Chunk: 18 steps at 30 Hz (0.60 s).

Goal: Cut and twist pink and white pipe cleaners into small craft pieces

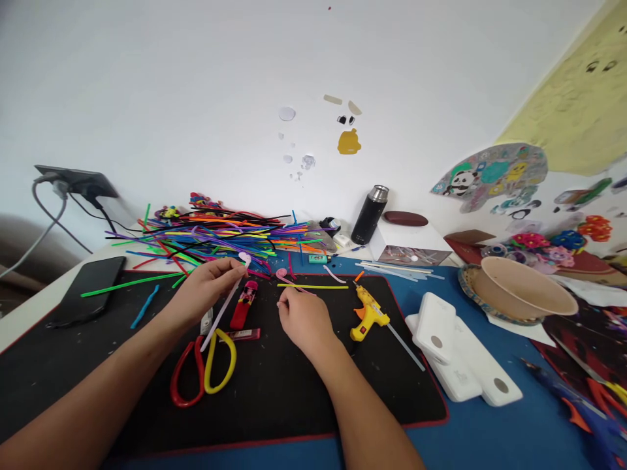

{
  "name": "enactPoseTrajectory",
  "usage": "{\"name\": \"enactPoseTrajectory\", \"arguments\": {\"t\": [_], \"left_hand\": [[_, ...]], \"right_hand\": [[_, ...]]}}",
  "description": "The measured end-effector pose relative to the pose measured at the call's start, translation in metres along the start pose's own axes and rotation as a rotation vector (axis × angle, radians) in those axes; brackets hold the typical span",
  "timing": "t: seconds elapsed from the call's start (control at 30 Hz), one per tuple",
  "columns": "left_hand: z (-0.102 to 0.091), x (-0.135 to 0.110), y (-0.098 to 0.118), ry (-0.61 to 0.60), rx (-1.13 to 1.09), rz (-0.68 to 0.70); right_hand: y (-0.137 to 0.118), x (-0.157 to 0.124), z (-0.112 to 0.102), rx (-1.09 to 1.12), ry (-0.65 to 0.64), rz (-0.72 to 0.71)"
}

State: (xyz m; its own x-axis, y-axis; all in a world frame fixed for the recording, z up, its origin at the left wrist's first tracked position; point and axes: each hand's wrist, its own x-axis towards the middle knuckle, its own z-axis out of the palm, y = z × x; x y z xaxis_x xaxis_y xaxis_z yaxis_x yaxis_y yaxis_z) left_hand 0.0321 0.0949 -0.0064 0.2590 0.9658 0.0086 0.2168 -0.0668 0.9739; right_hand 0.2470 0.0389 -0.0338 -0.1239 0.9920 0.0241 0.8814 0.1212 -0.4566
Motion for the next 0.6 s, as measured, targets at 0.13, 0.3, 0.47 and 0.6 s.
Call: {"name": "enactPoseTrajectory", "arguments": {"t": [0.13, 0.3, 0.47, 0.6], "left_hand": [[0.001, 0.0, -0.001, -0.002, -0.002, 0.007], [0.0, 0.001, 0.0, 0.03, 0.026, 0.033], [-0.003, 0.004, -0.004, 0.07, 0.037, 0.055], [-0.002, 0.004, -0.003, 0.055, 0.038, 0.053]], "right_hand": [[0.003, 0.001, 0.0, -0.031, 0.029, 0.023], [-0.006, -0.003, 0.002, 0.096, 0.108, -0.041], [-0.025, -0.012, 0.007, 0.116, 0.038, -0.169], [-0.033, -0.017, 0.012, 0.007, -0.048, -0.253]]}}
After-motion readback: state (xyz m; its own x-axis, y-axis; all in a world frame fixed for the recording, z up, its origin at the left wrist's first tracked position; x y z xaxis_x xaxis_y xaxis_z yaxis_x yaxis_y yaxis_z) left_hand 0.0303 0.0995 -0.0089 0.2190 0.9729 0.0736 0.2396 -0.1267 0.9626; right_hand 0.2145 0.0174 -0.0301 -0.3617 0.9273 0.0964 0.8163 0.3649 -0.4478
